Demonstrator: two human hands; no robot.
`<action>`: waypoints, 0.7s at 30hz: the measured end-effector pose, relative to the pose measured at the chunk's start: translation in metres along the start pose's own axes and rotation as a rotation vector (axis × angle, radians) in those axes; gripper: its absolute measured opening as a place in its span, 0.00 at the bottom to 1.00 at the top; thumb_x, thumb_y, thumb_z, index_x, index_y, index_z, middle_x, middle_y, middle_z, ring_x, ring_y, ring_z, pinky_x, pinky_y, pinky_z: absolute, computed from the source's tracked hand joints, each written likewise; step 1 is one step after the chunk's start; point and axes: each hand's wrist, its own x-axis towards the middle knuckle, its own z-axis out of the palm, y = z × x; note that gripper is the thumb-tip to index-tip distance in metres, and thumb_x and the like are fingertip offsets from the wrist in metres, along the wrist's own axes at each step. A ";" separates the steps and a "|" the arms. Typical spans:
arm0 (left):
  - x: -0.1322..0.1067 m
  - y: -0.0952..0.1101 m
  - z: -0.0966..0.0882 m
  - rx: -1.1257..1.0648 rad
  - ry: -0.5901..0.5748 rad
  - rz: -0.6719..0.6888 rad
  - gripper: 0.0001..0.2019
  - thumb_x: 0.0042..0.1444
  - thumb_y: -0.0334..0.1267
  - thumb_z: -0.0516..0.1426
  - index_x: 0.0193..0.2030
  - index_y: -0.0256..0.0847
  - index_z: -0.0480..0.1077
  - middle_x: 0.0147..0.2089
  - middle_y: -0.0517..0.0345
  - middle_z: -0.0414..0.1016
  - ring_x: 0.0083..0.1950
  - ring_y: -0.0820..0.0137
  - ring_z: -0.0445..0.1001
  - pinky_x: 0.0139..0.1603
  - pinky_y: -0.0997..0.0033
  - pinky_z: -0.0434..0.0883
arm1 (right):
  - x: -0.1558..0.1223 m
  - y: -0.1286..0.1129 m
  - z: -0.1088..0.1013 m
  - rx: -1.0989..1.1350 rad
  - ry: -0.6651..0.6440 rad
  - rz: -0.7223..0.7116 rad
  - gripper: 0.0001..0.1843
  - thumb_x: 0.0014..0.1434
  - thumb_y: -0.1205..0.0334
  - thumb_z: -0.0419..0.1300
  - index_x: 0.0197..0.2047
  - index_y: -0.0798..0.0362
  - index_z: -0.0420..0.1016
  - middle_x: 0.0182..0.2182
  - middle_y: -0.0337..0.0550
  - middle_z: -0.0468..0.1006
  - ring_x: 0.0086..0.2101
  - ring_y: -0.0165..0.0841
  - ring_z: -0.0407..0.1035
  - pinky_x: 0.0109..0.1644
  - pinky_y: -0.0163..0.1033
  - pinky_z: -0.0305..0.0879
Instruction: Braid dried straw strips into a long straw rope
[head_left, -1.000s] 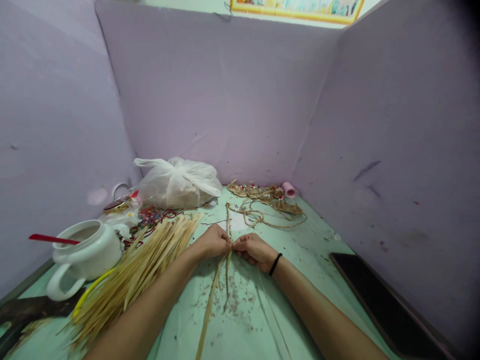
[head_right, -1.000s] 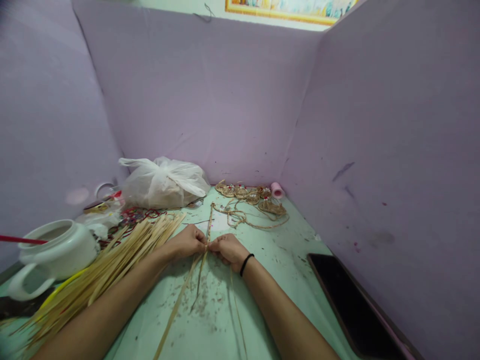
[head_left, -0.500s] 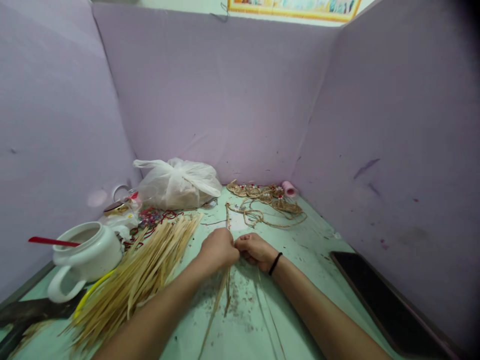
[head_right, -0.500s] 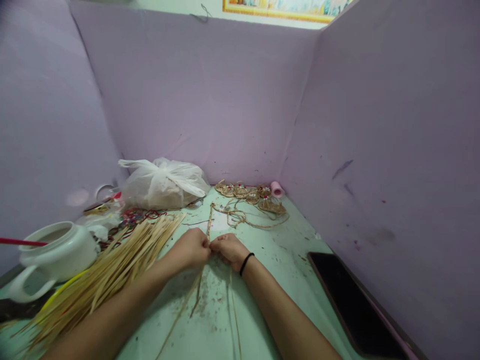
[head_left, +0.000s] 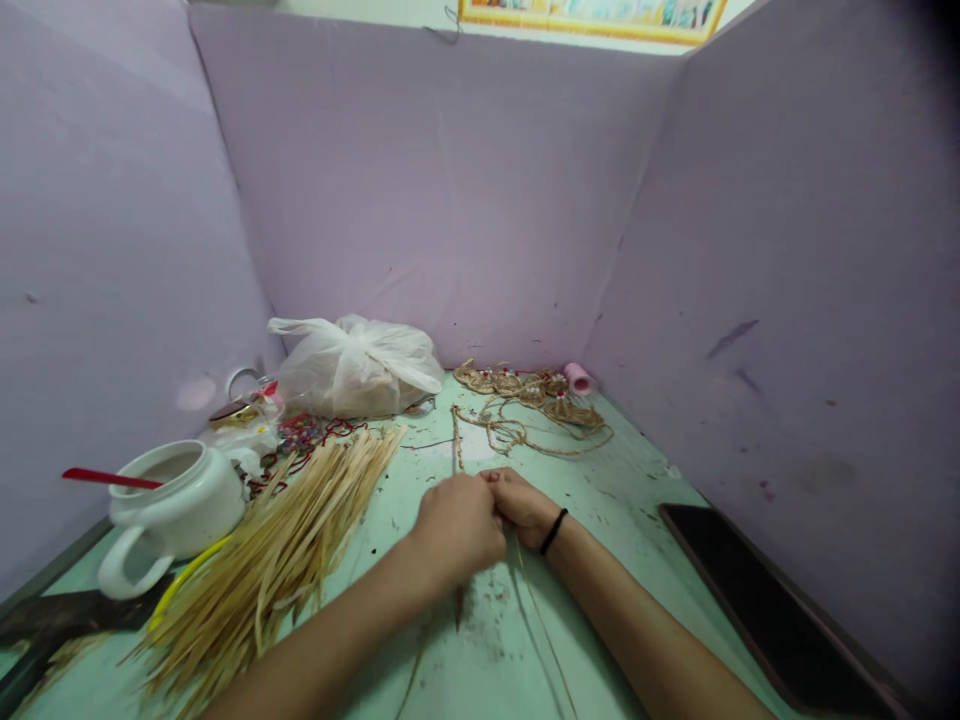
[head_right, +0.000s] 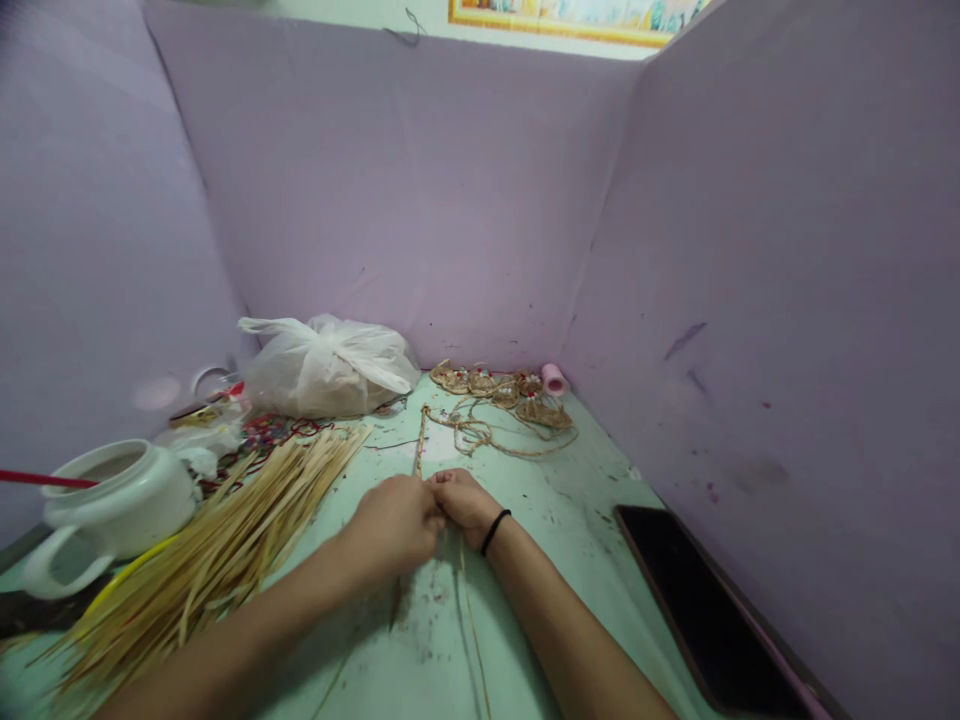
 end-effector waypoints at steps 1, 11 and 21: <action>0.004 -0.001 -0.011 0.089 0.086 -0.003 0.01 0.39 0.31 0.56 0.22 0.36 0.69 0.25 0.50 0.69 0.34 0.65 0.69 0.29 0.75 0.60 | 0.000 0.000 -0.001 0.002 -0.008 0.011 0.07 0.38 0.70 0.55 0.14 0.56 0.60 0.09 0.31 0.58 0.12 0.20 0.49 0.16 0.29 0.41; 0.041 -0.039 -0.023 -0.778 -0.395 -0.446 0.08 0.48 0.25 0.47 0.25 0.28 0.66 0.21 0.52 0.69 0.15 0.82 0.61 0.14 0.85 0.57 | 0.000 -0.006 -0.003 0.072 -0.112 -0.005 0.08 0.41 0.66 0.59 0.17 0.59 0.64 0.12 0.37 0.66 0.14 0.22 0.58 0.19 0.29 0.51; 0.037 -0.037 -0.014 -0.370 -0.180 -0.329 0.05 0.37 0.26 0.51 0.14 0.33 0.62 0.10 0.62 0.58 0.10 0.81 0.52 0.09 0.81 0.47 | 0.009 0.005 -0.009 -0.280 -0.053 -0.157 0.04 0.40 0.71 0.55 0.17 0.58 0.64 0.12 0.33 0.63 0.16 0.20 0.53 0.20 0.27 0.47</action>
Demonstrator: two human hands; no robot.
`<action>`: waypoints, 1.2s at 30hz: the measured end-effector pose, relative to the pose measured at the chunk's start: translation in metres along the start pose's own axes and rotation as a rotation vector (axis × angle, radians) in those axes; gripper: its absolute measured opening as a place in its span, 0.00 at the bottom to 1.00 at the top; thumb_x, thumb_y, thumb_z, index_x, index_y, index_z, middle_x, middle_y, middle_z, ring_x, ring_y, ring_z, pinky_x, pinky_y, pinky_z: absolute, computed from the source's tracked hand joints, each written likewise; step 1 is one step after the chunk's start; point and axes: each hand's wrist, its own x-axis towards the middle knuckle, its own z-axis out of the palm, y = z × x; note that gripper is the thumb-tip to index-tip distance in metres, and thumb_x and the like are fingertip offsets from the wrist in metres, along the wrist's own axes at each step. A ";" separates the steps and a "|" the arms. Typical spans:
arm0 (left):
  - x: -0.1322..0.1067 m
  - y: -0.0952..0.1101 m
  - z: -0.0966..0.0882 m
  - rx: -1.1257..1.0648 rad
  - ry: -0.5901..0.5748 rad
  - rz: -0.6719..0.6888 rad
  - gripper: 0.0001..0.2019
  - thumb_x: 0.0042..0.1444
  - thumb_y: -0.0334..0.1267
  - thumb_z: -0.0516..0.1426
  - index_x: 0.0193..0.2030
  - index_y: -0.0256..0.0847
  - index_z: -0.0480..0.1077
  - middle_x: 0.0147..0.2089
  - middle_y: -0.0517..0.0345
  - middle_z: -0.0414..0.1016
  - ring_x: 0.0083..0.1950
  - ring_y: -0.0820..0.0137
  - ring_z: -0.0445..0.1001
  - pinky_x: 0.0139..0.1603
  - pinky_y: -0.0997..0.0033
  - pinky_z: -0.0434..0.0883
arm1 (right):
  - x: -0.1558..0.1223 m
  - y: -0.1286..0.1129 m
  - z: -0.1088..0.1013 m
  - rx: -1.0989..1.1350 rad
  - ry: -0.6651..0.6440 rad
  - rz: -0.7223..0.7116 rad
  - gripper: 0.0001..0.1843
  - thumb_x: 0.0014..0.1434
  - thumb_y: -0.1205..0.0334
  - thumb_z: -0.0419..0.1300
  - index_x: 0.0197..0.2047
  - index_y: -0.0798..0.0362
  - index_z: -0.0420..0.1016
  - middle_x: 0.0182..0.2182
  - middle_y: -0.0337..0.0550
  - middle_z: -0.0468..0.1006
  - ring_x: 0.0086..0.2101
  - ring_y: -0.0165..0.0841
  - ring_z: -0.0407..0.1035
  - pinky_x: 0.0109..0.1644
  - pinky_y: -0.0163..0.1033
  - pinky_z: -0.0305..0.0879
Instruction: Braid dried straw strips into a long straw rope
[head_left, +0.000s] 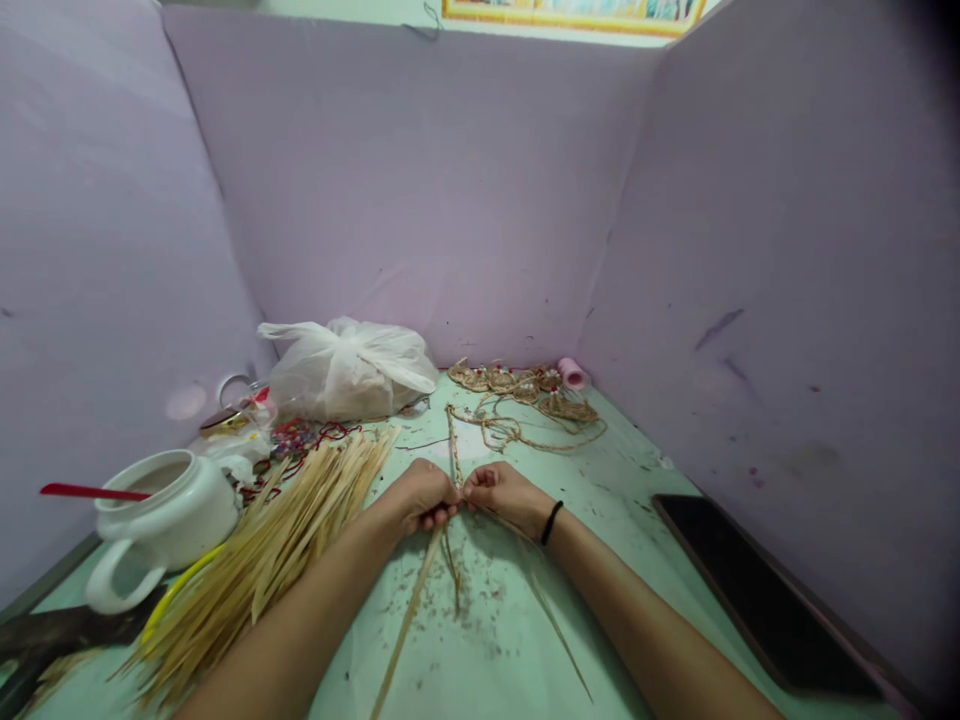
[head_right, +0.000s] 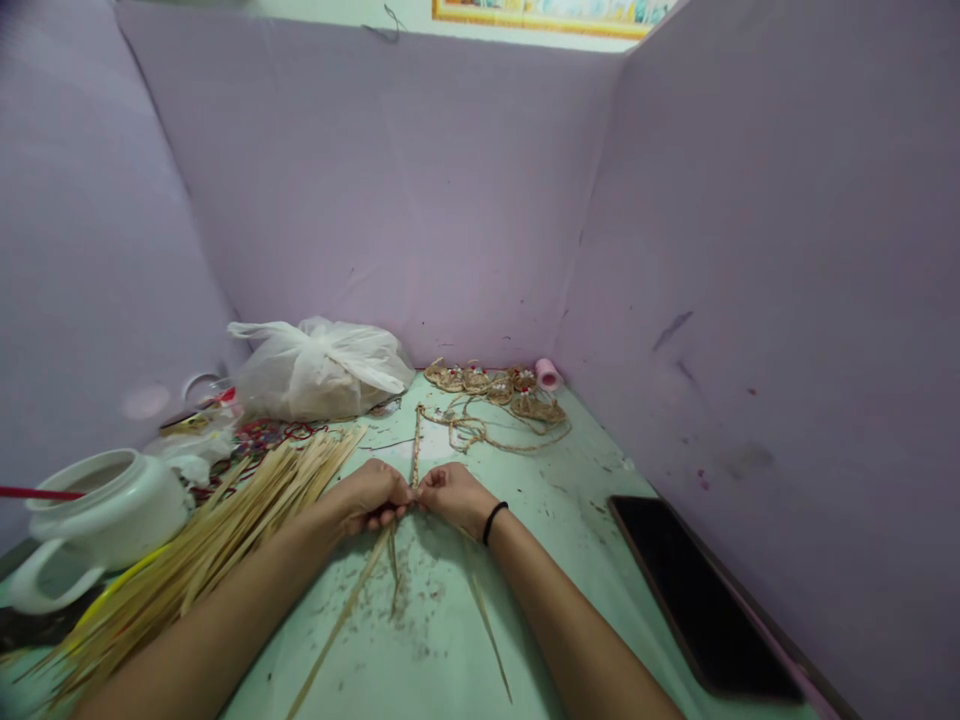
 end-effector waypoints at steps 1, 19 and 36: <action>-0.003 0.002 0.001 0.052 0.019 0.011 0.06 0.37 0.27 0.51 0.14 0.33 0.62 0.09 0.63 0.57 0.09 0.81 0.51 0.10 0.80 0.46 | 0.000 0.000 0.000 -0.039 -0.004 -0.011 0.03 0.39 0.72 0.54 0.17 0.57 0.64 0.12 0.33 0.63 0.16 0.21 0.54 0.20 0.27 0.48; 0.007 -0.007 0.001 -0.038 0.015 0.008 0.07 0.33 0.32 0.51 0.10 0.35 0.60 0.07 0.62 0.54 0.09 0.81 0.49 0.11 0.79 0.43 | -0.028 -0.030 0.020 -0.656 0.224 -0.003 0.07 0.41 0.65 0.55 0.17 0.57 0.71 0.12 0.40 0.68 0.16 0.25 0.56 0.20 0.31 0.45; 0.013 -0.012 -0.015 -0.084 -0.174 0.181 0.04 0.32 0.33 0.53 0.18 0.35 0.64 0.12 0.65 0.58 0.10 0.82 0.49 0.10 0.80 0.41 | -0.021 -0.029 0.022 0.164 0.122 0.243 0.06 0.44 0.70 0.52 0.18 0.58 0.63 0.10 0.33 0.60 0.10 0.18 0.45 0.12 0.27 0.35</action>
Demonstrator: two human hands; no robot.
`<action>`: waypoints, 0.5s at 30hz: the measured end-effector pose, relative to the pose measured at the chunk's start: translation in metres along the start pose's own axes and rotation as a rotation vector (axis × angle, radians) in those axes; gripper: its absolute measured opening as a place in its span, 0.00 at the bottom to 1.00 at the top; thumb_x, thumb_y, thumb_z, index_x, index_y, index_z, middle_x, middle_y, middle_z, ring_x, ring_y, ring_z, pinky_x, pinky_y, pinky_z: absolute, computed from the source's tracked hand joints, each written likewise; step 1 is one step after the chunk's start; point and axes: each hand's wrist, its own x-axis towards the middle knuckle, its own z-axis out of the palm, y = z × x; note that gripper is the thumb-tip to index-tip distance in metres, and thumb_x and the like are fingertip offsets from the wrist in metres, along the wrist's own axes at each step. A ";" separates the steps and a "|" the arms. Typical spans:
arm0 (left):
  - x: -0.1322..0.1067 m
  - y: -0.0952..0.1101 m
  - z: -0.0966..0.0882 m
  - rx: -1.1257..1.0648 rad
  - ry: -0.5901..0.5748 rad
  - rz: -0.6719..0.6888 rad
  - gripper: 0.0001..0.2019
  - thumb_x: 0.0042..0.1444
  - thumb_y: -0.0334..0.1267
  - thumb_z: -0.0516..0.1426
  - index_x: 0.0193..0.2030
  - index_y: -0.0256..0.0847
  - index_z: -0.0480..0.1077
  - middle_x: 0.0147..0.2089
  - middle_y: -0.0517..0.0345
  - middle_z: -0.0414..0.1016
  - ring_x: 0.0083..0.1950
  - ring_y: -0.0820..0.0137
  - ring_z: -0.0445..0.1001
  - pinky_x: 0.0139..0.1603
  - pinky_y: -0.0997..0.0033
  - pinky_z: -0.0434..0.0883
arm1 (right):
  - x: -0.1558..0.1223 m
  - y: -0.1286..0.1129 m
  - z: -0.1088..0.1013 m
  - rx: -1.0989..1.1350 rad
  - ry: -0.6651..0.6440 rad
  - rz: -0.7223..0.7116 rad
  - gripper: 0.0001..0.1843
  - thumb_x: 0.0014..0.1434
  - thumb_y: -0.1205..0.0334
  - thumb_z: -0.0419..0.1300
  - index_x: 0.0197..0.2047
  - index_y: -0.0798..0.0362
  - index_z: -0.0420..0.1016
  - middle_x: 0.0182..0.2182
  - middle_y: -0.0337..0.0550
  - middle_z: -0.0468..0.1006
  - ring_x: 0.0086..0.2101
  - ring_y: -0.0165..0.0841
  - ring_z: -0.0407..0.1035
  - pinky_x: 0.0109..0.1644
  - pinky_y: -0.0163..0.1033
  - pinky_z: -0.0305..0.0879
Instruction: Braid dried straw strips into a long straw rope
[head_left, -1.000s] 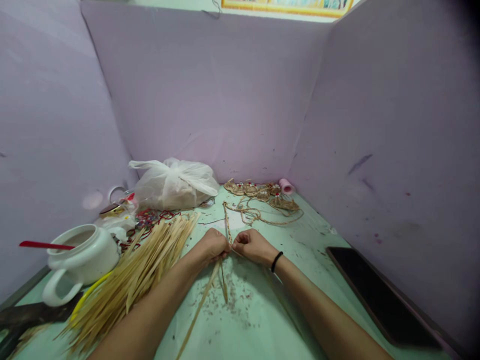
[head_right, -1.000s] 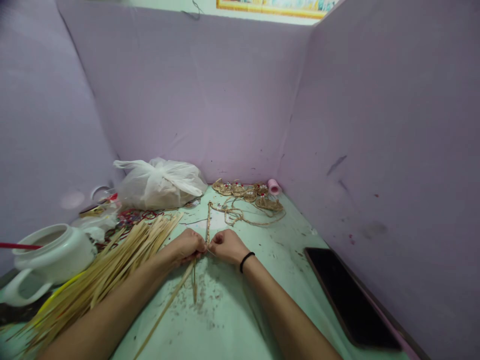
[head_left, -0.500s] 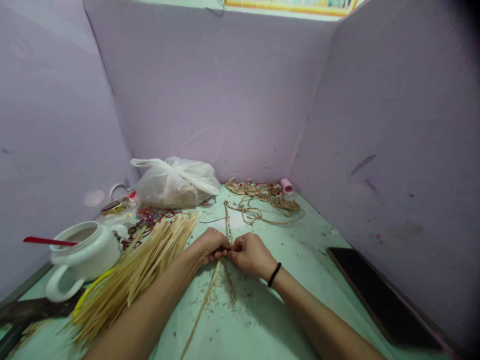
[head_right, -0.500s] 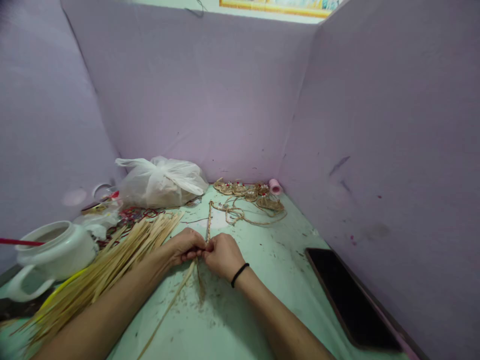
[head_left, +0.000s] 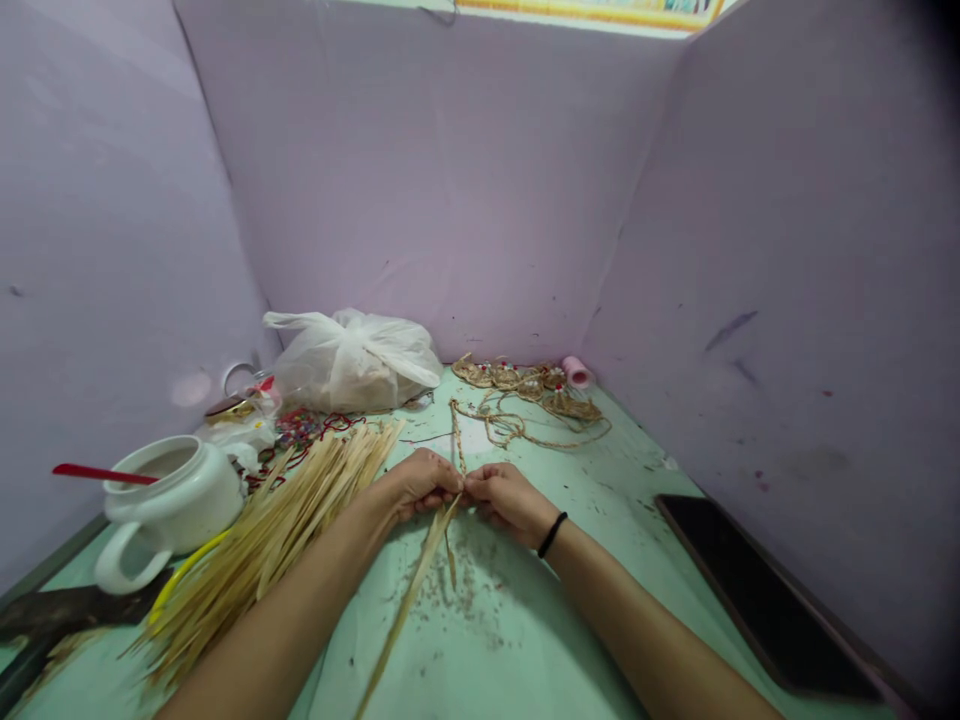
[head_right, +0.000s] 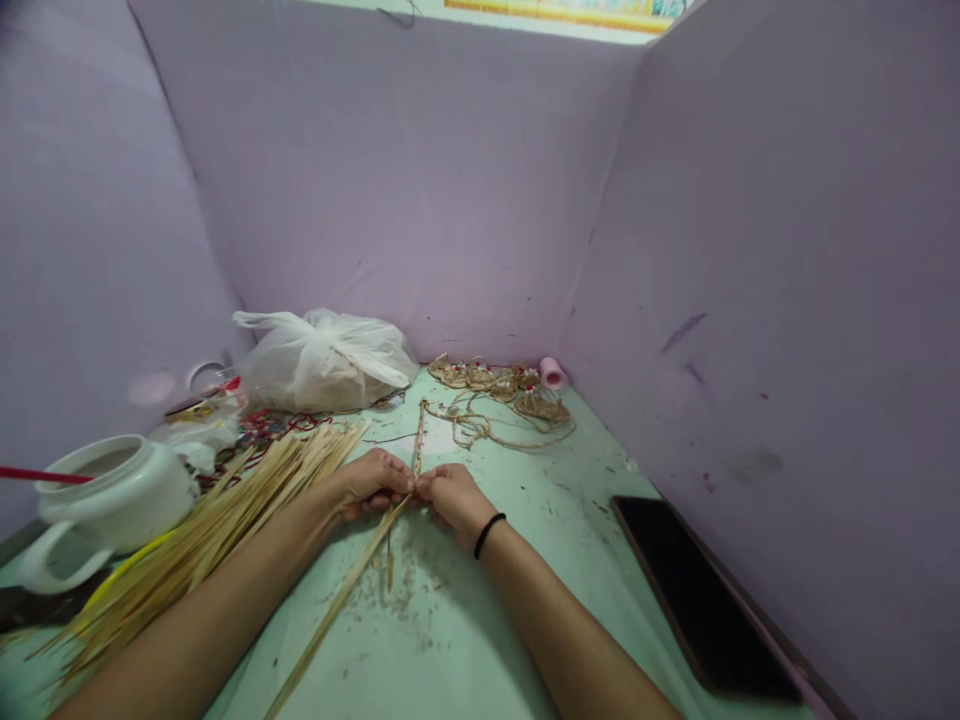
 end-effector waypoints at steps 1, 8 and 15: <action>0.000 0.000 0.001 0.008 0.001 -0.003 0.04 0.32 0.34 0.53 0.19 0.35 0.64 0.12 0.65 0.59 0.10 0.82 0.49 0.10 0.80 0.42 | 0.001 0.001 -0.001 -0.042 0.012 -0.004 0.07 0.44 0.70 0.52 0.16 0.58 0.62 0.09 0.31 0.57 0.10 0.18 0.42 0.12 0.28 0.33; -0.001 -0.001 0.002 0.186 0.036 -0.040 0.05 0.33 0.35 0.54 0.17 0.34 0.65 0.11 0.64 0.58 0.11 0.82 0.49 0.12 0.79 0.44 | 0.011 0.009 -0.011 -0.151 -0.001 -0.033 0.09 0.43 0.67 0.54 0.15 0.57 0.63 0.06 0.29 0.52 0.09 0.19 0.41 0.13 0.30 0.34; -0.018 0.017 0.002 0.440 0.059 -0.130 0.04 0.34 0.33 0.53 0.15 0.35 0.66 0.08 0.64 0.55 0.11 0.80 0.49 0.12 0.78 0.46 | 0.015 0.016 -0.010 -0.173 -0.008 -0.034 0.05 0.40 0.69 0.54 0.16 0.57 0.63 0.08 0.31 0.58 0.10 0.19 0.44 0.13 0.30 0.35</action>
